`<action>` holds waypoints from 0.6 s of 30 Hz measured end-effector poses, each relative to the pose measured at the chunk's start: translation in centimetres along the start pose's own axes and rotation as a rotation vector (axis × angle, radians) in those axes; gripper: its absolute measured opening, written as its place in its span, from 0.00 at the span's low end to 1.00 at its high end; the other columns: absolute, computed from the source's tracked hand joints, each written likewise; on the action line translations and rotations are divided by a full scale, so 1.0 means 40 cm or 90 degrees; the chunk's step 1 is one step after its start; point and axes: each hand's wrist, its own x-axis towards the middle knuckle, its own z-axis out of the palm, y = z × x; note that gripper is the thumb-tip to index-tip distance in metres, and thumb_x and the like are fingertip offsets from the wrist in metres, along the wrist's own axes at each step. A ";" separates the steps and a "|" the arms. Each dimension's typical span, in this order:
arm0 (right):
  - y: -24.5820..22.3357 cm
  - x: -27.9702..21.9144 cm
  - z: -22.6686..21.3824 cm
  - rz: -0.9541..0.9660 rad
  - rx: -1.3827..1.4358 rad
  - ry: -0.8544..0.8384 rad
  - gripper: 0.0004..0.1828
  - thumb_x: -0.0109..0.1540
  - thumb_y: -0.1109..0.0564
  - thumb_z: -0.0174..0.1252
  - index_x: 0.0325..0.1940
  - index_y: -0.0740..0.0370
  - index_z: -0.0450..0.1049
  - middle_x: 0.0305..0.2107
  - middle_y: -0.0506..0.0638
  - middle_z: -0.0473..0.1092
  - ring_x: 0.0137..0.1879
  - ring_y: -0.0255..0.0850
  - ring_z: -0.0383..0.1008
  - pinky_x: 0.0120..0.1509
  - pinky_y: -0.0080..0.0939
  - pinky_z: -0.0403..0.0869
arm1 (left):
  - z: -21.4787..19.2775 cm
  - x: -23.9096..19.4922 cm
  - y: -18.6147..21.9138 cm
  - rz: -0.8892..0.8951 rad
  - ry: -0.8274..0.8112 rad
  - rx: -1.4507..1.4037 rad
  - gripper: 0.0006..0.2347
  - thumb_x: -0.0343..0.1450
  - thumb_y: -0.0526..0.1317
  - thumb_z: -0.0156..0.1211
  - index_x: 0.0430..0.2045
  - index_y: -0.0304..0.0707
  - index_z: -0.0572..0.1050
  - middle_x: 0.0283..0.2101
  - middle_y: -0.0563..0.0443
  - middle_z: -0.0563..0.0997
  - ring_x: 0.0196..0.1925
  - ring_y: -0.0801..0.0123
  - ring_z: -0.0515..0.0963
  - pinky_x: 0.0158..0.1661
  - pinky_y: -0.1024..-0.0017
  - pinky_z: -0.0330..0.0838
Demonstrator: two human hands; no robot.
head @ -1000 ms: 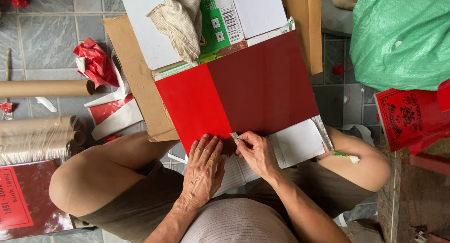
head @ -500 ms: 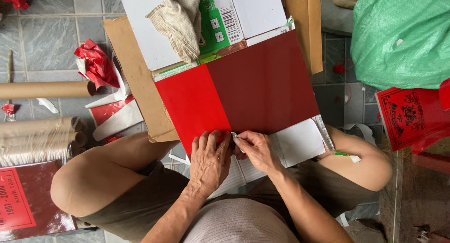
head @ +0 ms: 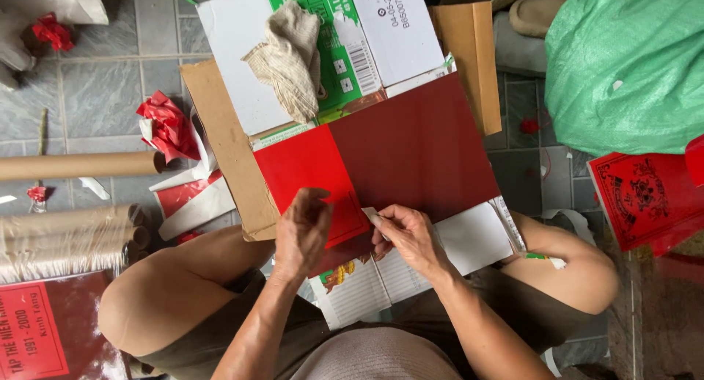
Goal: Wiping commemorative plaques and applying adhesive labels or stickers.
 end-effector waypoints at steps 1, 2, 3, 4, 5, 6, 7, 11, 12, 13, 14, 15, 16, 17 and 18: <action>0.006 0.000 -0.014 0.000 0.012 0.023 0.12 0.67 0.53 0.57 0.37 0.65 0.78 0.22 0.49 0.75 0.25 0.35 0.77 0.30 0.36 0.80 | -0.022 0.018 -0.004 0.014 0.019 -0.069 0.08 0.72 0.33 0.59 0.43 0.33 0.75 0.31 0.42 0.80 0.31 0.67 0.79 0.35 0.69 0.75; 0.014 0.000 -0.027 0.000 0.024 0.047 0.12 0.67 0.53 0.58 0.37 0.65 0.77 0.23 0.49 0.75 0.26 0.35 0.77 0.30 0.36 0.79 | -0.045 0.036 -0.008 0.028 0.037 -0.139 0.08 0.74 0.32 0.58 0.45 0.32 0.76 0.31 0.40 0.76 0.29 0.68 0.74 0.34 0.70 0.71; 0.017 -0.004 -0.036 -0.003 0.023 0.044 0.12 0.67 0.53 0.58 0.37 0.65 0.77 0.23 0.49 0.75 0.26 0.35 0.77 0.30 0.36 0.79 | -0.086 0.051 0.045 0.031 0.040 -0.138 0.08 0.74 0.32 0.58 0.45 0.32 0.76 0.31 0.40 0.76 0.29 0.68 0.74 0.34 0.70 0.71; 0.021 -0.007 -0.044 -0.005 0.015 0.069 0.11 0.67 0.53 0.58 0.37 0.65 0.78 0.23 0.49 0.76 0.26 0.34 0.77 0.31 0.35 0.78 | -0.128 0.065 0.098 0.076 0.101 0.015 0.07 0.74 0.32 0.58 0.45 0.34 0.76 0.30 0.44 0.79 0.29 0.69 0.77 0.34 0.71 0.72; 0.025 -0.008 -0.052 -0.007 0.006 0.094 0.11 0.66 0.53 0.58 0.38 0.64 0.78 0.23 0.49 0.76 0.27 0.34 0.77 0.31 0.35 0.77 | -0.171 0.079 0.152 0.120 0.161 0.170 0.08 0.73 0.31 0.58 0.45 0.36 0.77 0.28 0.48 0.81 0.29 0.71 0.80 0.33 0.71 0.74; 0.022 -0.005 -0.058 -0.011 0.006 0.091 0.11 0.66 0.53 0.58 0.38 0.64 0.78 0.23 0.49 0.76 0.27 0.34 0.77 0.31 0.35 0.77 | -0.203 0.091 0.168 0.122 0.165 0.171 0.08 0.73 0.31 0.58 0.45 0.36 0.77 0.28 0.48 0.81 0.29 0.71 0.80 0.33 0.71 0.74; 0.020 -0.004 -0.062 -0.011 0.003 0.110 0.11 0.66 0.53 0.58 0.38 0.64 0.78 0.23 0.49 0.76 0.27 0.34 0.77 0.32 0.35 0.77 | -0.236 0.099 0.185 0.250 0.218 0.175 0.08 0.74 0.29 0.58 0.46 0.36 0.77 0.33 0.49 0.82 0.35 0.70 0.82 0.39 0.71 0.76; 0.015 0.004 -0.071 -0.026 -0.012 0.147 0.11 0.67 0.52 0.58 0.38 0.62 0.78 0.23 0.48 0.76 0.27 0.34 0.77 0.32 0.35 0.77 | -0.338 0.100 0.262 0.294 0.255 0.047 0.12 0.75 0.24 0.55 0.51 0.34 0.76 0.39 0.47 0.80 0.41 0.69 0.78 0.42 0.75 0.74; 0.011 0.007 -0.071 -0.028 -0.012 0.145 0.11 0.67 0.52 0.58 0.38 0.62 0.78 0.23 0.48 0.76 0.27 0.34 0.77 0.32 0.35 0.77 | -0.352 0.094 0.277 0.295 0.257 0.047 0.12 0.75 0.24 0.55 0.51 0.34 0.76 0.39 0.47 0.80 0.41 0.69 0.78 0.42 0.75 0.74; 0.008 0.007 -0.070 -0.034 -0.025 0.150 0.11 0.67 0.52 0.58 0.38 0.62 0.79 0.23 0.48 0.76 0.27 0.34 0.77 0.32 0.35 0.77 | -0.367 0.086 0.289 0.323 0.240 -0.096 0.10 0.76 0.24 0.53 0.50 0.33 0.73 0.40 0.46 0.82 0.41 0.71 0.80 0.41 0.77 0.75; 0.007 0.008 -0.068 -0.040 -0.037 0.155 0.11 0.67 0.52 0.58 0.38 0.62 0.79 0.23 0.48 0.77 0.28 0.34 0.77 0.33 0.35 0.78 | -0.382 0.078 0.301 0.350 0.220 -0.239 0.08 0.78 0.24 0.51 0.49 0.32 0.70 0.42 0.46 0.84 0.41 0.73 0.82 0.41 0.79 0.76; 0.009 0.011 -0.070 -0.038 -0.038 0.150 0.11 0.67 0.52 0.58 0.38 0.62 0.79 0.23 0.48 0.77 0.28 0.34 0.77 0.33 0.35 0.78 | -0.383 0.061 0.311 0.347 0.224 -0.237 0.08 0.78 0.24 0.51 0.49 0.32 0.70 0.42 0.46 0.84 0.41 0.73 0.82 0.41 0.79 0.76; 0.011 0.015 -0.071 -0.036 -0.062 0.157 0.11 0.67 0.51 0.58 0.38 0.61 0.79 0.24 0.48 0.77 0.28 0.34 0.78 0.33 0.34 0.78 | -0.384 0.043 0.321 0.323 0.232 -0.262 0.07 0.77 0.25 0.50 0.46 0.33 0.69 0.39 0.49 0.81 0.38 0.73 0.82 0.43 0.76 0.79; 0.014 0.021 -0.068 -0.035 -0.086 0.163 0.11 0.67 0.51 0.58 0.39 0.61 0.79 0.24 0.47 0.77 0.29 0.33 0.78 0.33 0.34 0.78 | -0.389 0.025 0.330 0.299 0.242 -0.285 0.06 0.75 0.25 0.49 0.43 0.34 0.68 0.36 0.51 0.78 0.36 0.74 0.81 0.45 0.73 0.82; 0.019 0.025 -0.071 -0.034 -0.086 0.155 0.11 0.67 0.51 0.58 0.39 0.61 0.79 0.24 0.47 0.77 0.29 0.33 0.78 0.33 0.34 0.78 | -0.394 0.015 0.303 0.296 0.249 -0.282 0.06 0.75 0.25 0.49 0.43 0.34 0.68 0.36 0.51 0.78 0.36 0.74 0.81 0.45 0.73 0.82</action>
